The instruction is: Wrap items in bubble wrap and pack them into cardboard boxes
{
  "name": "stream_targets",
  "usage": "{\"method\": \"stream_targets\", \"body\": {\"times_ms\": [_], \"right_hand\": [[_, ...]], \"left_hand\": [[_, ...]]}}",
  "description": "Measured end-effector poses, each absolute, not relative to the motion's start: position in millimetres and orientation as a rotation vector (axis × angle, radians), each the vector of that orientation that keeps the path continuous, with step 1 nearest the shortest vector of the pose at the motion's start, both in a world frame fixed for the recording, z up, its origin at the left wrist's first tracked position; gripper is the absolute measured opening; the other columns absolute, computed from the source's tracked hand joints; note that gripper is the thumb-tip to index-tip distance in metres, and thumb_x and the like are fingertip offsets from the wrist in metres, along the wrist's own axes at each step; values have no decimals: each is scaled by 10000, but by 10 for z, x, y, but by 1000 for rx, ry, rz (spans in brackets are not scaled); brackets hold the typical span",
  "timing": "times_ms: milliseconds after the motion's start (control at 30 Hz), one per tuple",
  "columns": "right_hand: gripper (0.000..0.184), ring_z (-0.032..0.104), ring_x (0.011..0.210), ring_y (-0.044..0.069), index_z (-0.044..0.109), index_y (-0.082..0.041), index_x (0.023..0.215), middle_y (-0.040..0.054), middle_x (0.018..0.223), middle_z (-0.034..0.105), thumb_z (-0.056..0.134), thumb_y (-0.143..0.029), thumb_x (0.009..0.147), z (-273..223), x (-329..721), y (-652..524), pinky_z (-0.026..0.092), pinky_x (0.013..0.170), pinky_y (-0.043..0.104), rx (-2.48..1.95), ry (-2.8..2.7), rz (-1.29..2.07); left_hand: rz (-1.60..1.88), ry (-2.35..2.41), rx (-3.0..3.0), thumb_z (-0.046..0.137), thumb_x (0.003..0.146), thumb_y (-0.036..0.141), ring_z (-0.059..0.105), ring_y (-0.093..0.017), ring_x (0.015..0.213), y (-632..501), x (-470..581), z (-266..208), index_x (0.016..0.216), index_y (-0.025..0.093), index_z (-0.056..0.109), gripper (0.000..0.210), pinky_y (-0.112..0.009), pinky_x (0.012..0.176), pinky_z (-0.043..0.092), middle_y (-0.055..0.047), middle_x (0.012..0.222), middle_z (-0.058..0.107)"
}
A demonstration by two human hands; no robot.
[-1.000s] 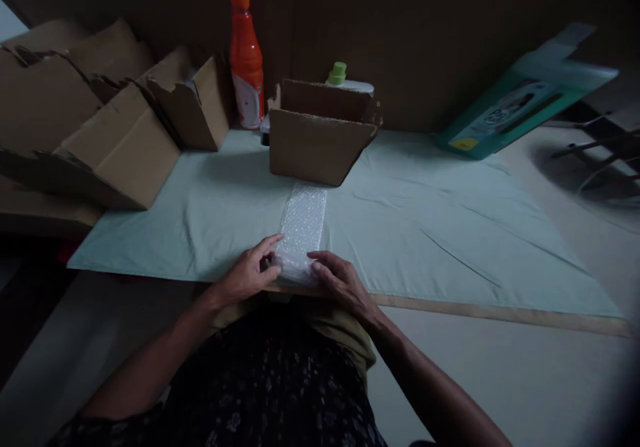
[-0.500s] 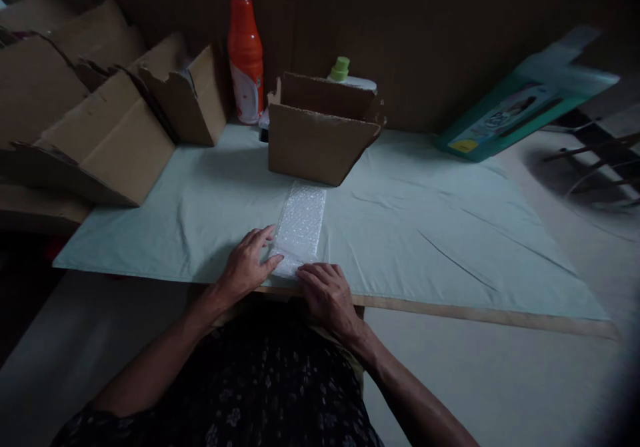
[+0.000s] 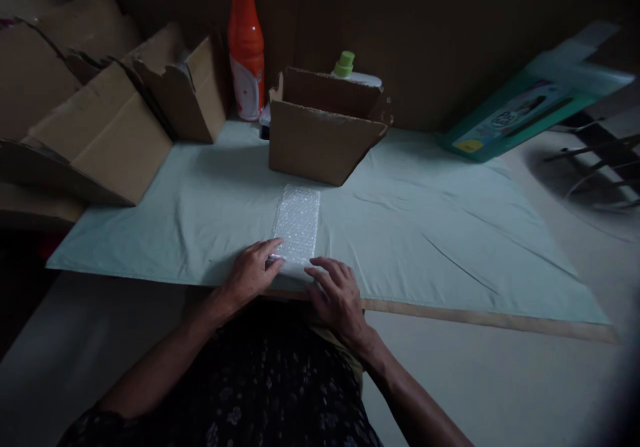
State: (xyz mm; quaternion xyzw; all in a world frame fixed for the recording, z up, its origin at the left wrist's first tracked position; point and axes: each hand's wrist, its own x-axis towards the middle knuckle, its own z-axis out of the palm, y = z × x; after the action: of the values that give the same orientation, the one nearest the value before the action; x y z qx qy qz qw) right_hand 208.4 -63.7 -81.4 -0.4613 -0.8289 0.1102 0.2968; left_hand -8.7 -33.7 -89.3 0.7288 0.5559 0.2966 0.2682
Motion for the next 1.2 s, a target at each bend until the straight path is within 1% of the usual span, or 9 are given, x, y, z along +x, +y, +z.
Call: {"method": "stream_targets", "body": {"times_ms": [100, 200, 300, 533, 633, 800, 1000, 1100, 1200], "right_hand": [[284, 601, 1158, 294, 657, -221, 1214, 115, 1256, 694, 581, -191, 942, -833, 2059, -597, 476, 902, 454, -1205, -2361, 245], [233, 666, 974, 244, 668, -201, 1161, 85, 1067, 757, 536, -159, 973, -855, 2031, -498, 474, 825, 411, -1175, -2344, 323], [215, 672, 853, 210, 665, -184, 1159, 62, 951, 763, 562, -173, 971, -844, 2045, -459, 485, 783, 378, -1152, -2297, 468], [344, 596, 1127, 278, 639, -194, 1242, 142, 1298, 651, 596, -143, 904, -840, 2094, -494, 470, 874, 419, -1188, -2358, 167], [308, 603, 1138, 280, 650, -195, 1225, 127, 1257, 684, 598, -162, 924, -874, 2079, -409, 463, 886, 428, -1171, -2405, 189], [295, 663, 904, 218, 639, -204, 1242, 69, 994, 755, 580, -180, 954, -796, 2128, -412, 483, 834, 390, -1176, -2345, 501], [432, 585, 1157, 303, 585, -187, 1347, 165, 1338, 627, 633, -251, 923, -721, 2068, -473, 471, 899, 446, -1249, -2388, 228], [311, 617, 1114, 283, 661, -211, 1239, 134, 1261, 686, 619, -204, 932, -766, 1979, -305, 466, 895, 429, -1260, -2454, 239], [278, 672, 948, 238, 670, -197, 1226, 105, 1095, 754, 580, -211, 964, -786, 1943, -175, 485, 851, 395, -1358, -2301, 428]], "left_hand": [[882, 1570, 2031, 590, 890, 211, 671, -235, 1064, -343, -75, -885, 1237, 219, 648, 352, -380, 962, 550, -92, 1157, 698], [968, 1451, 2162, 604, 901, 240, 626, -256, 1163, -453, -143, -838, 1267, 230, 626, 366, -421, 1022, 518, -102, 1229, 673], [907, 1299, 2244, 571, 923, 201, 658, -239, 1067, -548, -211, -818, 1302, 234, 596, 382, -425, 973, 534, -82, 1137, 719], [931, 1465, 2177, 516, 933, 158, 667, -222, 1058, -345, -127, -935, 1243, 202, 626, 332, -388, 940, 566, -90, 1141, 701], [989, 1494, 2251, 544, 937, 197, 623, -257, 1134, -352, -147, -909, 1239, 170, 634, 316, -435, 988, 543, -131, 1216, 654], [930, 1349, 2283, 566, 934, 178, 631, -227, 1069, -547, -249, -815, 1277, 193, 601, 345, -406, 953, 546, -86, 1128, 707], [879, 1533, 2217, 599, 918, 228, 650, -261, 1011, -317, -190, -901, 1235, 157, 632, 327, -456, 941, 541, -111, 1077, 720], [966, 1651, 2026, 616, 899, 271, 641, -281, 1040, -225, -180, -901, 1217, 156, 649, 340, -487, 964, 520, -125, 1086, 696], [1172, 1628, 1515, 660, 867, 333, 647, -238, 1026, -371, -198, -816, 1300, 180, 595, 464, -430, 937, 532, -110, 1144, 671]]}}
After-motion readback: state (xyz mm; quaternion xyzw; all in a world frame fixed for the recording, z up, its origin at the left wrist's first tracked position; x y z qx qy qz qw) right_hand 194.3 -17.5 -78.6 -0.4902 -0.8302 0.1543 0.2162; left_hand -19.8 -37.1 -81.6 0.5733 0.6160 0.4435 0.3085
